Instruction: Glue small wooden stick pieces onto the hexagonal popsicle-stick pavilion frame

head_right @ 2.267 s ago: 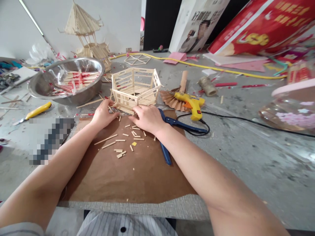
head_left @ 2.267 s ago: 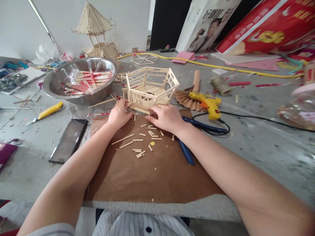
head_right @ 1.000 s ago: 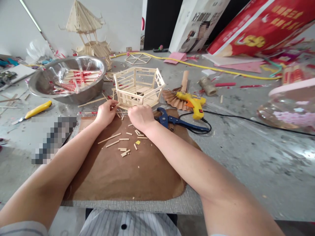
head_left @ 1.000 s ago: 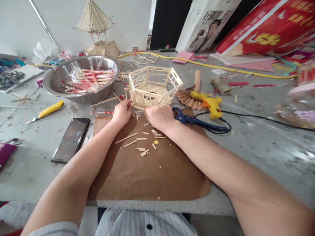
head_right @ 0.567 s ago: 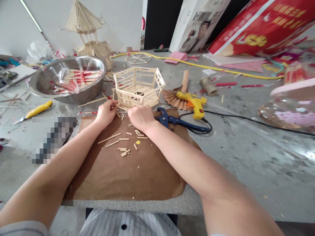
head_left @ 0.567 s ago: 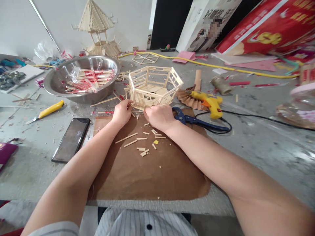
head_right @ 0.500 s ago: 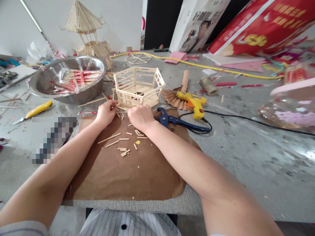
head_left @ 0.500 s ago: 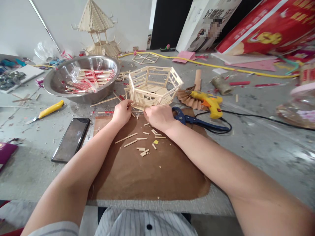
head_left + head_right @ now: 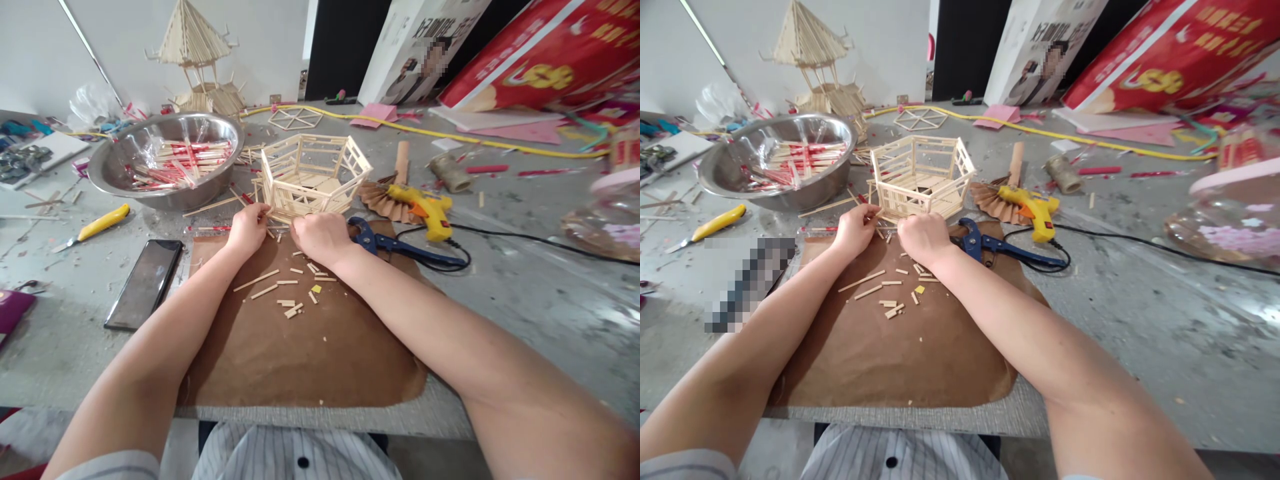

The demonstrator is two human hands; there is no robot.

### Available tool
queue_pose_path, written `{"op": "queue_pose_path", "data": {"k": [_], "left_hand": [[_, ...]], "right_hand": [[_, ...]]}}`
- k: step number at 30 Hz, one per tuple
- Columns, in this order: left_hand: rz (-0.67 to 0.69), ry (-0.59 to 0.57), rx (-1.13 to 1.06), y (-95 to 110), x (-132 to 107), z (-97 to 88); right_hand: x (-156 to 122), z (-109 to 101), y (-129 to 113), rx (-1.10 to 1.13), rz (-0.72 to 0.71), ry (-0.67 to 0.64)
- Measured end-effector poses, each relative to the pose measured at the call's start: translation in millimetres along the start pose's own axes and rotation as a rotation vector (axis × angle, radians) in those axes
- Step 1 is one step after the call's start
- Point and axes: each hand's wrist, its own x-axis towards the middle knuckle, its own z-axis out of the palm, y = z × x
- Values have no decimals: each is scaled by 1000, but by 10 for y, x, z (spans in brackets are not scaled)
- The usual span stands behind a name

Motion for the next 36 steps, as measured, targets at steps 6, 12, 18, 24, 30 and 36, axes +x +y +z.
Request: {"op": "queue_pose_path", "data": {"k": [6, 12, 18, 24, 30, 36], "left_hand": [[-4, 6, -13, -17, 10, 13], [-6, 6, -19, -7, 8, 9], [-9, 8, -29, 0, 2, 6], [-12, -3, -22, 5, -2, 1], [28, -26, 39, 10, -11, -7], [60, -27, 77, -20, 5, 13]], "right_hand": [[0, -10, -15, -2, 2, -5], [19, -26, -25, -4, -8, -40], [18, -43, -31, -8, -17, -52], [26, -53, -35, -12, -17, -59], [30, -47, -32, -4, -21, -61], [25, -42, -27, -11, -18, -59]]}}
